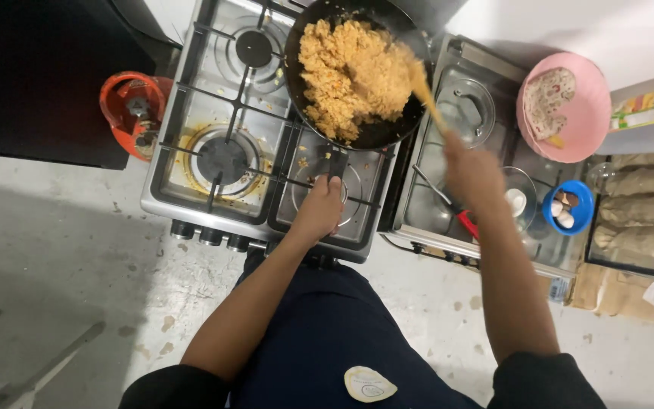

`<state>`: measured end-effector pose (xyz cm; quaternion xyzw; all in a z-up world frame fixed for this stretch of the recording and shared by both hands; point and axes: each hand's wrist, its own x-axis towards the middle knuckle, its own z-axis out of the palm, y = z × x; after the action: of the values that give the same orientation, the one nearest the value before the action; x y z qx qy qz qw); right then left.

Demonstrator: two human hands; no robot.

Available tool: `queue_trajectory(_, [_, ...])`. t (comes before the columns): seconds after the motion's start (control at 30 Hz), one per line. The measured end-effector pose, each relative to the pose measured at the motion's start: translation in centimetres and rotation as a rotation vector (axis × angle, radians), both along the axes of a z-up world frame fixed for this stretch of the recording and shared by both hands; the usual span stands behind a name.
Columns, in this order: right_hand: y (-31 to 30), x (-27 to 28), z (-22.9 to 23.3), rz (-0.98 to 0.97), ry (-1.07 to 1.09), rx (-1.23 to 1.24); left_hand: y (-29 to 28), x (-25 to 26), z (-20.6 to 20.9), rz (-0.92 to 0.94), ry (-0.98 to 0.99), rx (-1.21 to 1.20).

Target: Stir-frying rice in a pan on a stove and adding seasoning.

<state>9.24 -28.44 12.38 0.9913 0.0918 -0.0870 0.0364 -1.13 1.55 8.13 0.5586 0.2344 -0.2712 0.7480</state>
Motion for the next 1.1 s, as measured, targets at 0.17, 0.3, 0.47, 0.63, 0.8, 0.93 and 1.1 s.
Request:
queue_trajectory(0.17, [8.0,-1.5,0.8,0.08,0.061,0.051,1.4,0.7,-1.8,-0.246,-0.149,0.457])
queue_trajectory(0.3, [9.3,-0.4,4.2,0.215,0.072,0.053,3.3,0.1,-1.0,-0.115,-0.125,0.227])
queue_trajectory(0.47, [3.6,2.2,8.2,0.357,-0.008,-0.201,4.7,0.0,-1.4,-0.067,-0.136,0.165])
queue_trajectory(0.63, [4.4,6.8,13.3,0.316,-0.21,-0.33,6.2,0.6,0.1,-0.106,-0.126,0.075])
queue_trajectory(0.8, [1.4,14.3,10.3,0.298,-0.152,-0.619,7.6,1.4,2.3,-0.233,-0.049,0.334])
queue_trajectory(0.93, [2.2,17.8,8.1,0.254,0.018,-0.545,8.6,2.2,4.8,-0.325,-0.085,0.396])
queue_trajectory(1.1, [5.6,20.0,4.3,0.335,0.113,-0.431,8.9,3.3,4.2,-0.408,-0.131,0.439])
